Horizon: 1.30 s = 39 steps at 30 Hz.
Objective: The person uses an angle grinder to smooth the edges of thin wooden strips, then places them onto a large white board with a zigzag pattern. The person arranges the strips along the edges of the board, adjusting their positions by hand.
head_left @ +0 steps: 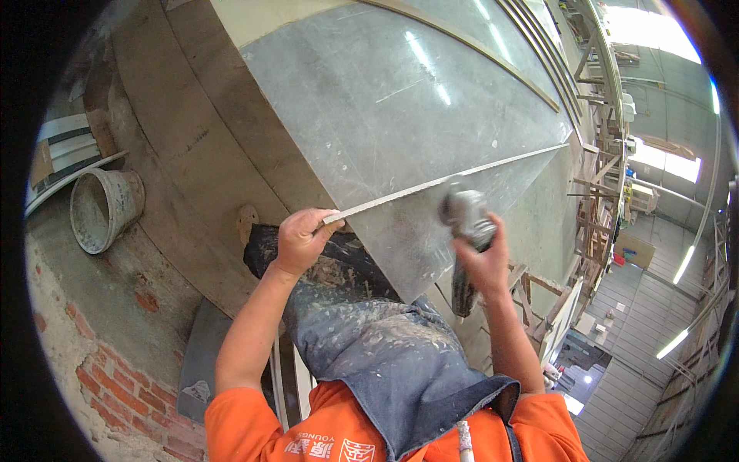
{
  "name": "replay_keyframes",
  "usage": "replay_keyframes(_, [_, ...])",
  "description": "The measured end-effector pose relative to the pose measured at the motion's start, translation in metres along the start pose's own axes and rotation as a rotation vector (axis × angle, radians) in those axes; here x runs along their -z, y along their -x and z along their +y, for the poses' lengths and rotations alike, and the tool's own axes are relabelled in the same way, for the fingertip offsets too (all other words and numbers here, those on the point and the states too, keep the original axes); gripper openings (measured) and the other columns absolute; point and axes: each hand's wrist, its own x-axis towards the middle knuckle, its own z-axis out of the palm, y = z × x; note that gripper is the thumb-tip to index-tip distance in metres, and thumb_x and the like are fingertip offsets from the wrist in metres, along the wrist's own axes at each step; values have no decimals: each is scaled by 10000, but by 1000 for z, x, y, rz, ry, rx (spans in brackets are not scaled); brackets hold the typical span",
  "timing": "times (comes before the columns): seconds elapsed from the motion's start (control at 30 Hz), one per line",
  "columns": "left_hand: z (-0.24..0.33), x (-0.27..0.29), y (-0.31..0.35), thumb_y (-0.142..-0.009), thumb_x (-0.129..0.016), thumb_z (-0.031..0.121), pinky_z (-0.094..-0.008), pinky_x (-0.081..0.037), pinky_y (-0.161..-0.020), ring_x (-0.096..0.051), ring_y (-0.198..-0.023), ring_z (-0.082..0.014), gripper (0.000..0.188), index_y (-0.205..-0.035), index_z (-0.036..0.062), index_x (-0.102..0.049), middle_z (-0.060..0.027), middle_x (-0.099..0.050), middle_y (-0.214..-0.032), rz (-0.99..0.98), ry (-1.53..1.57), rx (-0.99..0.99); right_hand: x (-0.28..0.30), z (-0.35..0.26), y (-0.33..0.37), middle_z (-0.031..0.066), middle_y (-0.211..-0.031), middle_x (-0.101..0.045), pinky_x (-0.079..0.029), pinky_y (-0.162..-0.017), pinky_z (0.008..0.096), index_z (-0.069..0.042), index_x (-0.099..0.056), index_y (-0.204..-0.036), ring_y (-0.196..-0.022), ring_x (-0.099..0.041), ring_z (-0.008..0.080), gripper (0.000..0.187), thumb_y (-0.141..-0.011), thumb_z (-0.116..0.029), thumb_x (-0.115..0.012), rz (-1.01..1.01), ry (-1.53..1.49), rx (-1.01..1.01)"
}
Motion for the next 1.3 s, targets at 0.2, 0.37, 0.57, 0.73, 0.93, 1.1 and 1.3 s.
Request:
replay_keyframes(0.2, [4,-1,-4,-859,-781,140,-373,-554,-709,-725,-808,-304,157,-979,46,-743,-127,-749,-892,11,48,-38,-45,-99,32,207,-1119,-707,-567,-884,405,-92,-472,-1399,-1026,-722,351,824,-717,-304,-883,-430,348,210])
replay_keyframes(0.37, [-4,-2,-3,-833,-740,43,-397,-561,-725,-722,-847,-334,176,-1009,41,-728,-149,-744,-942,4,12,-108,-51,-117,30,219,-1110,-710,-574,-857,421,-104,-464,-1402,-1018,-711,386,830,-715,-323,-875,-511,412,263])
replay_keyframes(0.57, [-4,-2,-4,-831,-746,41,-396,-553,-708,-713,-807,-333,158,-987,40,-729,-146,-735,-897,12,7,-112,-54,-121,30,226,-1082,-714,-569,-849,438,-103,-468,-1390,-1010,-706,403,803,-727,-327,-863,-499,444,234])
replay_keyframes(0.73, [7,1,-8,-844,-763,60,-371,-537,-664,-703,-752,-308,103,-942,44,-738,-140,-725,-839,-29,21,-37,-24,-89,10,248,-1060,-712,-561,-847,452,-114,-466,-1389,-1001,-702,428,799,-734,-341,-863,-327,439,86])
replay_keyframes(0.93, [13,5,-10,-843,-781,59,-350,-526,-663,-702,-746,-267,109,-940,33,-738,-124,-722,-828,-45,10,-5,24,-31,-42,252,-1026,-720,-545,-865,472,-100,-476,-1387,-1004,-699,435,802,-737,-390,-847,-36,452,-67])
replay_keyframes(1.1, [7,5,-9,-866,-785,81,-323,-513,-664,-668,-717,-196,107,-943,24,-737,-89,-707,-792,-53,17,35,61,21,-97,258,-1124,-703,-531,-911,449,-69,-502,-1381,-1069,-689,385,798,-737,-401,-836,117,384,-152])
replay_keyframes(1.3, [23,21,-2,-863,-785,85,-289,-473,-653,-597,-697,-116,90,-894,14,-741,-22,-680,-763,-70,24,299,93,57,-121,219,-1116,-706,-529,-894,401,27,-539,-1323,-1010,-694,321,771,-730,-376,-823,254,247,-253])
